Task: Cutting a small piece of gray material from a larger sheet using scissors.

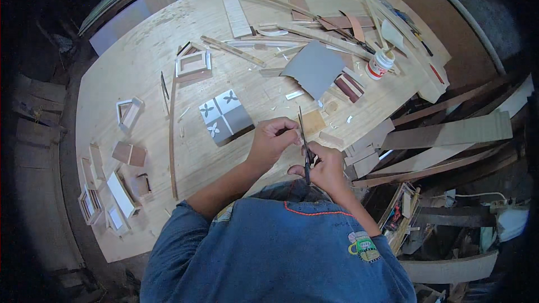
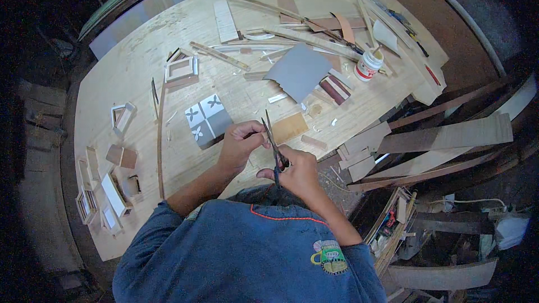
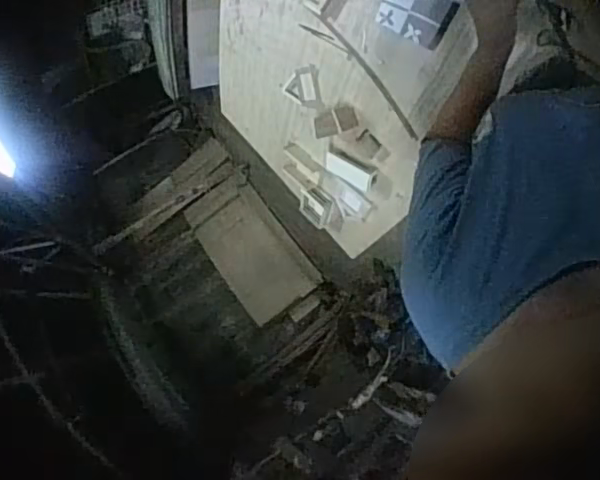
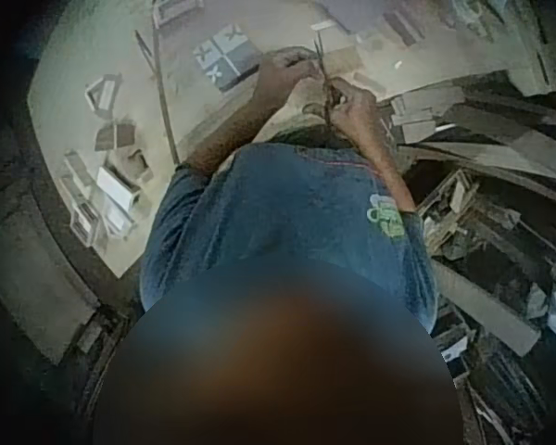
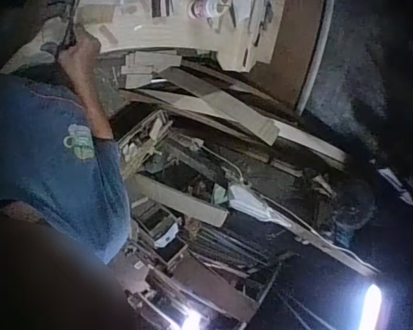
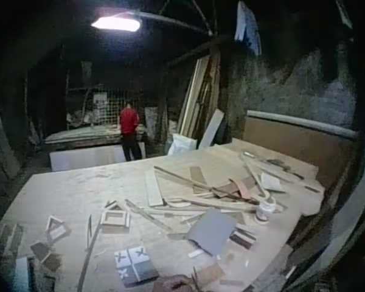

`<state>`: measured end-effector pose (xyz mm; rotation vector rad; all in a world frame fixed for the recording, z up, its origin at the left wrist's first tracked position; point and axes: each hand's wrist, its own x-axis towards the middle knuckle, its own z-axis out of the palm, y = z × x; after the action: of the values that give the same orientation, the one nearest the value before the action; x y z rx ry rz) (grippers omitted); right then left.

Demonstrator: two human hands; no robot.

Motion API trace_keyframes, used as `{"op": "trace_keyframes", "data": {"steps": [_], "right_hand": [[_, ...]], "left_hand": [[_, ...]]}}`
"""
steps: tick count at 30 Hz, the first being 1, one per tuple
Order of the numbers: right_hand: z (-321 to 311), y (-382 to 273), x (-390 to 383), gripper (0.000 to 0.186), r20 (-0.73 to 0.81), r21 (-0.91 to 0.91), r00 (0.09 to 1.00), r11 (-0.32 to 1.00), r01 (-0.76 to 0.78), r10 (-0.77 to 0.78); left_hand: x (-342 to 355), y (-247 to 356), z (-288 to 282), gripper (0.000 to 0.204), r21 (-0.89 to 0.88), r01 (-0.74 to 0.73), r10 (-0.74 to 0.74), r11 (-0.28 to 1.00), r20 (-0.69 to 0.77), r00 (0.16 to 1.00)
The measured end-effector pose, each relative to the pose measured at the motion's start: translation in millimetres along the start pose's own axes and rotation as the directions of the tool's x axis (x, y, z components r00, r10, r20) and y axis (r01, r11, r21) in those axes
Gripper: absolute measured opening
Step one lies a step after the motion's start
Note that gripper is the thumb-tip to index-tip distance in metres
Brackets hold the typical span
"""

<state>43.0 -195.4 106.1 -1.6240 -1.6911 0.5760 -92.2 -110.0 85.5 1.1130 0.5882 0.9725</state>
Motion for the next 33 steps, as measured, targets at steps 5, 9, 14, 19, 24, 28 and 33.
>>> {"op": "trace_keyframes", "data": {"steps": [5, 9, 14, 19, 24, 28, 33], "right_hand": [[1.1, 0.0, -0.7, 0.047, -0.025, 0.021, 1.000, 1.000, 0.015, -0.014], [-1.2, 0.6, -0.5, 0.047, -0.010, 0.022, 1.000, 1.000, -0.005, 0.005], [-9.6, -2.8, 0.2, 0.048, 0.009, -0.079, 1.000, 0.997, 0.005, -0.005], [-15.3, -1.0, 0.3, 0.047, 0.044, -0.160, 0.998, 0.986, 0.050, -0.043], [-15.1, 0.4, -2.1, 0.046, 0.031, -0.111, 0.998, 0.993, 0.050, -0.046], [-16.0, 3.6, -1.7, 0.046, 0.047, -0.148, 0.996, 0.986, 0.079, -0.073], [-15.9, 16.3, -3.5, 0.045, 0.054, -0.190, 0.993, 0.975, 0.112, -0.103]], "left_hand": [[-1.2, 3.3, -0.5, 0.005, 0.062, -0.032, 0.030, 0.998, 0.024, 0.999], [-0.5, 8.6, 0.8, 0.005, 0.086, -0.025, 0.022, 0.996, 0.033, 0.999], [1.9, 8.8, -4.6, 0.004, 0.197, -0.111, 0.091, 0.974, 0.106, 0.990], [3.9, 5.1, -10.7, 0.004, 0.245, -0.124, 0.090, 0.962, 0.146, 0.985], [2.6, 8.2, -8.4, 0.008, 0.258, -0.115, 0.076, 0.959, 0.158, 0.985], [3.2, 4.8, -13.8, 0.009, 0.313, -0.142, 0.088, 0.939, 0.180, 0.980], [3.7, 9.1, -11.9, 0.010, 0.340, -0.197, 0.125, 0.920, 0.224, 0.966]]}}
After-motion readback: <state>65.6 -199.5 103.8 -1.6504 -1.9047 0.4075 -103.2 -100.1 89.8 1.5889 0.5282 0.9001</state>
